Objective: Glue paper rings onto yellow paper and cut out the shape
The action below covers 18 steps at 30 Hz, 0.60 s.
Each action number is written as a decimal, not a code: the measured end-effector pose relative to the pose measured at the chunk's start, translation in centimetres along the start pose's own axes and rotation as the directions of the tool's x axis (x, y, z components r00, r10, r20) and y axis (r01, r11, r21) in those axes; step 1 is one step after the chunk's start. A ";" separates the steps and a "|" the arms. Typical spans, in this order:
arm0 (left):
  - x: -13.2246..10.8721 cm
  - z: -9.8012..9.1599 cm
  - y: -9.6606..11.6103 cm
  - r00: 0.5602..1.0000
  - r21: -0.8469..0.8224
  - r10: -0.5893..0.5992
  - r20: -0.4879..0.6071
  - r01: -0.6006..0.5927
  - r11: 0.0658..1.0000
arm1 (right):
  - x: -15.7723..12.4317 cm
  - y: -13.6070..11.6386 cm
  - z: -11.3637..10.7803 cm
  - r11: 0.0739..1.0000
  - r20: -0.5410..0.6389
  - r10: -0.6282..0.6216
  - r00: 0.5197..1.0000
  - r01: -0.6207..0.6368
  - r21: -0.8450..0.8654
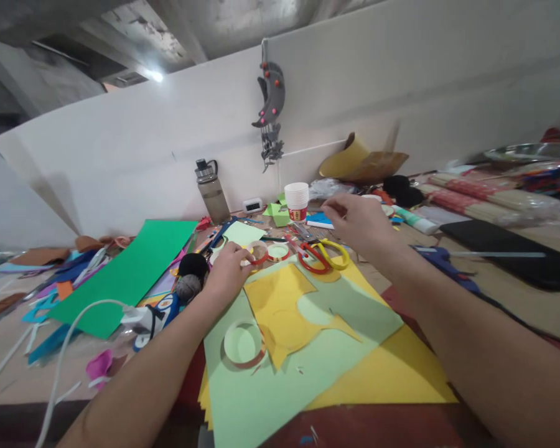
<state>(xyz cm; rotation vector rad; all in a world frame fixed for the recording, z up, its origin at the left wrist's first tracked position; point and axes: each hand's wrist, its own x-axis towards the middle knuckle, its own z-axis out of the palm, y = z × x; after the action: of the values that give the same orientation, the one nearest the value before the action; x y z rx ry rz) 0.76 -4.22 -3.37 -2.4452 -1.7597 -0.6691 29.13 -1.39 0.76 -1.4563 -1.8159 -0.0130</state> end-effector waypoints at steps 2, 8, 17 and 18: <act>0.0 -0.1 0.1 0.997 -0.017 -0.007 -0.076 0.006 1.000 | -0.2 -0.2 0.3 0.993 0.143 0.014 0.990 0.002 -0.115; 0.2 -0.5 0.6 0.988 -0.064 -0.017 -0.153 0.007 0.998 | -0.8 -0.5 1.9 0.976 0.300 0.034 0.953 0.032 -0.215; -0.1 -0.6 1.6 0.994 -0.110 0.032 -0.101 -0.043 0.993 | -3.9 -1.8 -0.7 0.976 0.287 -0.059 0.956 0.115 -0.183; -0.1 -0.6 1.7 0.995 -0.119 0.033 -0.095 -0.045 0.992 | -4.5 -1.5 -1.5 0.974 0.269 -0.062 0.961 0.118 -0.196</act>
<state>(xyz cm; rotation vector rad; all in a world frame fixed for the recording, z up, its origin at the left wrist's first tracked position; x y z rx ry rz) 2.08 -5.08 -2.55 -2.4730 -1.6801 -0.8956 28.79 -6.26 -0.12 -1.5794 -2.1495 -0.0631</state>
